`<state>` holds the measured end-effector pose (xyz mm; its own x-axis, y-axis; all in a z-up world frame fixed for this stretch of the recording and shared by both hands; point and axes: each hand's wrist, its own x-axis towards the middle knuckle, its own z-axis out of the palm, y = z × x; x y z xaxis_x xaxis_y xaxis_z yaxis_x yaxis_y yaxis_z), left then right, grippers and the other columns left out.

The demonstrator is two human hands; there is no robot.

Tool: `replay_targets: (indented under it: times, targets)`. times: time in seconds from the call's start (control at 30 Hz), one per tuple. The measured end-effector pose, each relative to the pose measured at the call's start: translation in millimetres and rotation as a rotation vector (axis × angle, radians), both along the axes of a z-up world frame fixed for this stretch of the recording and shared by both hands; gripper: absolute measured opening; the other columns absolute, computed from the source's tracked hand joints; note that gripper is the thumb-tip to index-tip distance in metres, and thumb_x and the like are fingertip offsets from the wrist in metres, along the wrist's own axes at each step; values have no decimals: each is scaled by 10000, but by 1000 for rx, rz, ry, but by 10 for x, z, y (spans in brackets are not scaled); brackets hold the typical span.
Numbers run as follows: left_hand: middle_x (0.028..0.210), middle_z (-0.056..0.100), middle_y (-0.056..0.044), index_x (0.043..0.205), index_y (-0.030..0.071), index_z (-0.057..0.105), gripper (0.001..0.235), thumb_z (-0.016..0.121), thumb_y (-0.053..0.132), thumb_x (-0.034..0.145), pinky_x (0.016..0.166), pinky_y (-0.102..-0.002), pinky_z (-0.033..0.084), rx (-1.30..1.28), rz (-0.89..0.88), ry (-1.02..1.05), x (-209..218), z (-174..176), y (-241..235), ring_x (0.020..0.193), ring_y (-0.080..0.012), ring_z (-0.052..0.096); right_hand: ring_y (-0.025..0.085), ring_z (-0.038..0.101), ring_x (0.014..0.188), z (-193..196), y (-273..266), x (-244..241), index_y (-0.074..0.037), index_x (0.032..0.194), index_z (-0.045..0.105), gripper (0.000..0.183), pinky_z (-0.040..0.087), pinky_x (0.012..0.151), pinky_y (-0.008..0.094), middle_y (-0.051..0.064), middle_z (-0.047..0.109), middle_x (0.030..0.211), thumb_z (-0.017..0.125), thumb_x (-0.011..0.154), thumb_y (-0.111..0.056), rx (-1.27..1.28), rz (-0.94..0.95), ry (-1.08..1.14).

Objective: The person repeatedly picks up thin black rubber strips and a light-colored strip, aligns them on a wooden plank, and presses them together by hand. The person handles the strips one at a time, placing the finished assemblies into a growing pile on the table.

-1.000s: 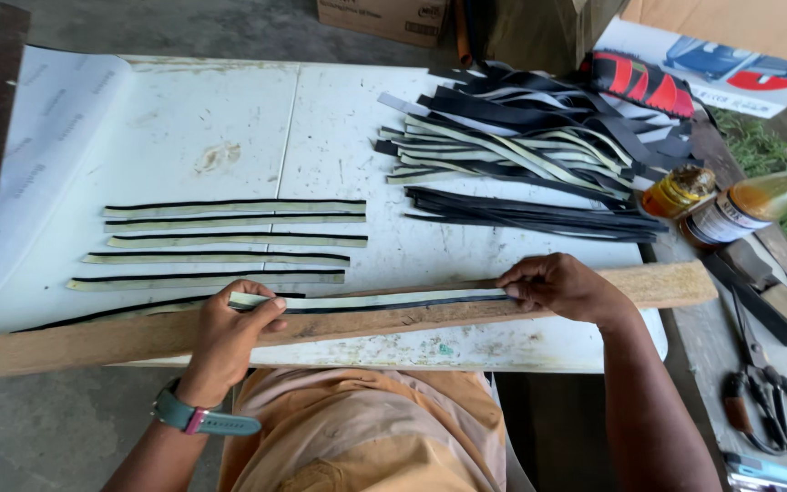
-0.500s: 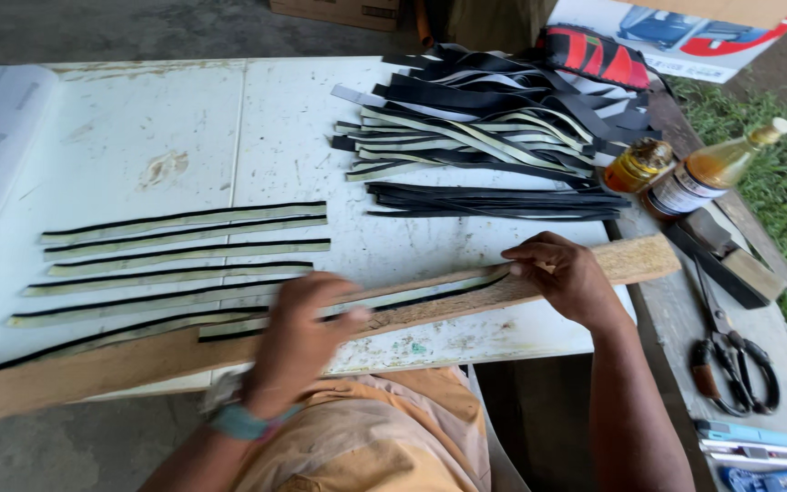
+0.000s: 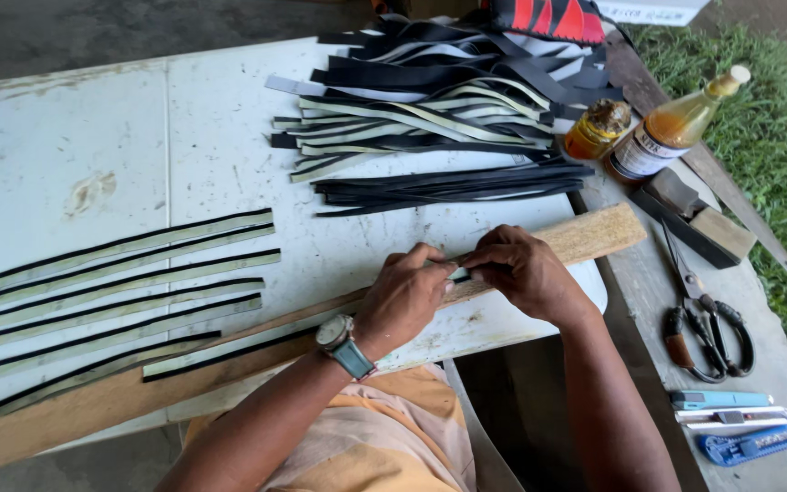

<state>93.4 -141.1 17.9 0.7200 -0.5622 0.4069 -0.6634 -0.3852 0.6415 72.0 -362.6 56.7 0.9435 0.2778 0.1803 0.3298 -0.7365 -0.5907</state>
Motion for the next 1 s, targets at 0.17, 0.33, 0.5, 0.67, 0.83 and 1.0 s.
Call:
replay_targets:
  times: [0.17,0.33,0.5,0.67,0.83,1.0]
  targets:
    - [1166,667,-123,1082,38,741,198,667,64,900,800,-393,590,27,-136,2,143,37,38,898,-297,707,251,682,986,-14,-4,-7,-132,975,797,185,568,838,372,55,707,1017,786,805,-62,66,6,17]
    - [1032,666,-81,1085,46,732,193,588,42,956,739,-404,593,108,-204,-47,137,65,46,850,-284,711,235,716,989,-44,-3,-90,-82,1068,755,267,596,831,349,69,722,1046,764,816,4,145,-23,-32]
    - [942,591,-113,1042,46,718,172,586,15,935,680,-420,588,209,-204,-76,102,54,37,780,-297,691,185,781,972,-126,50,-289,-34,1270,636,455,637,834,300,75,738,1115,700,835,85,271,-123,-14]
    - [901,559,-124,957,44,695,107,599,16,919,648,-436,581,260,-188,-101,91,68,28,756,-313,680,249,737,1045,-102,109,-412,-33,1308,607,566,590,896,350,101,729,1140,744,767,60,163,-99,-137]
    - [947,564,-130,879,18,645,62,595,7,914,667,-414,597,254,-204,-143,91,75,8,780,-310,693,286,658,1150,-66,203,-491,-65,1350,570,615,487,1036,451,84,707,1169,743,761,-31,48,-109,-165]
    - [958,584,-95,1038,11,667,153,564,-16,928,617,-381,600,323,-221,-41,104,148,219,730,-278,694,288,570,1253,-75,264,-540,-113,1390,520,658,247,1193,604,34,724,1166,719,763,-112,-177,-127,-244]
